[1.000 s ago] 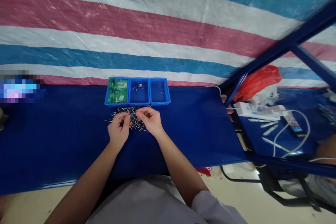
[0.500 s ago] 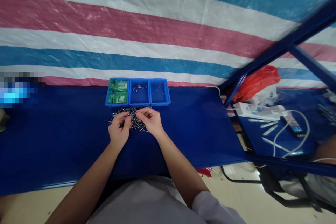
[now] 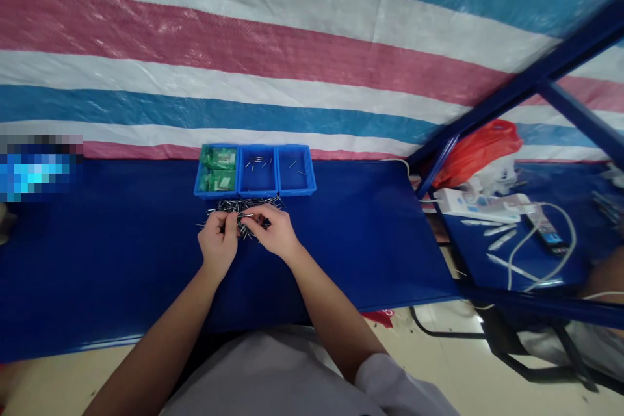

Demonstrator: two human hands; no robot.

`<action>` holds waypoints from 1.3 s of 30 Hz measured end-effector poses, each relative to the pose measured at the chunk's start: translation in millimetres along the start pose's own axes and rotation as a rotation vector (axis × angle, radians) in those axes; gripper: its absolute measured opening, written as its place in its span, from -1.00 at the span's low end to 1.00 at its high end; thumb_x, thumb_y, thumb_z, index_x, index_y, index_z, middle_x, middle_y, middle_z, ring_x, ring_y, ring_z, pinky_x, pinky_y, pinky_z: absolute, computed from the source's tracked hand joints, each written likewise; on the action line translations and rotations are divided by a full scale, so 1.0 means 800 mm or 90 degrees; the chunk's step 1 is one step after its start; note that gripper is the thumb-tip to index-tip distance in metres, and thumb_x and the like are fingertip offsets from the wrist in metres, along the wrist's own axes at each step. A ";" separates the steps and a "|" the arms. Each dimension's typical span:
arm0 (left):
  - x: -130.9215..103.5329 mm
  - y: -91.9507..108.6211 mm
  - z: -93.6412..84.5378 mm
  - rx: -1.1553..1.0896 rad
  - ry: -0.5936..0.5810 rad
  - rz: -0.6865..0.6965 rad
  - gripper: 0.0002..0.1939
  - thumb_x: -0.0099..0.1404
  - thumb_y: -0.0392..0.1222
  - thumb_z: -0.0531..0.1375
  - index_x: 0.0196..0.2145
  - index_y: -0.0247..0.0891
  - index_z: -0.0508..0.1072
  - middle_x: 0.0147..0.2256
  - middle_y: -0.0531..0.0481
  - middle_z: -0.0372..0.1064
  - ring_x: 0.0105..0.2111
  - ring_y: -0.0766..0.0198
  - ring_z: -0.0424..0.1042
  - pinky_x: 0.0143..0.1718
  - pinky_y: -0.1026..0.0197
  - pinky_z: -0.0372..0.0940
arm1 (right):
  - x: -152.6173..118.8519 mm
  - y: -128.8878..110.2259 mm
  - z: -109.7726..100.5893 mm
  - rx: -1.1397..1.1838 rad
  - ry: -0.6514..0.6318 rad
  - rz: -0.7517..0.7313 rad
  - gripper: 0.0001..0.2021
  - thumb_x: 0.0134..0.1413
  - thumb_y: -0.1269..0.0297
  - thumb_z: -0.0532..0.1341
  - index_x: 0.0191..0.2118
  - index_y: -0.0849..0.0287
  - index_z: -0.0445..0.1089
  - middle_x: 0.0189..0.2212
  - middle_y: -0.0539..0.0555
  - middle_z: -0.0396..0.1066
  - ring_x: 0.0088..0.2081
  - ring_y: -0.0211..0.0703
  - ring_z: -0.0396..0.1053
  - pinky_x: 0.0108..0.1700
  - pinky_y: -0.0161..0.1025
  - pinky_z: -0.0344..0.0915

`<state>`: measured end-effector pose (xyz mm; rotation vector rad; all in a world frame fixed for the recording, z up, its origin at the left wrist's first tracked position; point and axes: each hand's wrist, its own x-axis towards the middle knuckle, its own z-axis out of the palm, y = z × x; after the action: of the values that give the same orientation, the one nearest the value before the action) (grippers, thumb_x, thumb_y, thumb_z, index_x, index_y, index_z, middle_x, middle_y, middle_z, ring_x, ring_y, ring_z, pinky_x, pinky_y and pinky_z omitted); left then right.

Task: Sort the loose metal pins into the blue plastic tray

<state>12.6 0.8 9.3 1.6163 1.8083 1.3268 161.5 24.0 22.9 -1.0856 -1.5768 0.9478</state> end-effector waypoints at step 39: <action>-0.003 -0.004 0.004 -0.023 -0.064 0.055 -0.78 0.38 -0.05 0.10 -0.20 -0.20 0.47 -0.52 0.11 0.43 -0.51 0.37 0.44 -0.35 0.33 0.29 | 0.007 0.005 -0.002 0.350 0.084 0.186 -0.76 -0.10 0.10 0.44 -0.35 0.12 0.51 -0.51 -0.03 0.49 -0.50 -0.25 0.42 -0.39 -0.26 0.42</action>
<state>14.2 0.4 4.5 1.7272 1.6647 1.2813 163.0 30.5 20.7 -0.9669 -0.9748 1.3743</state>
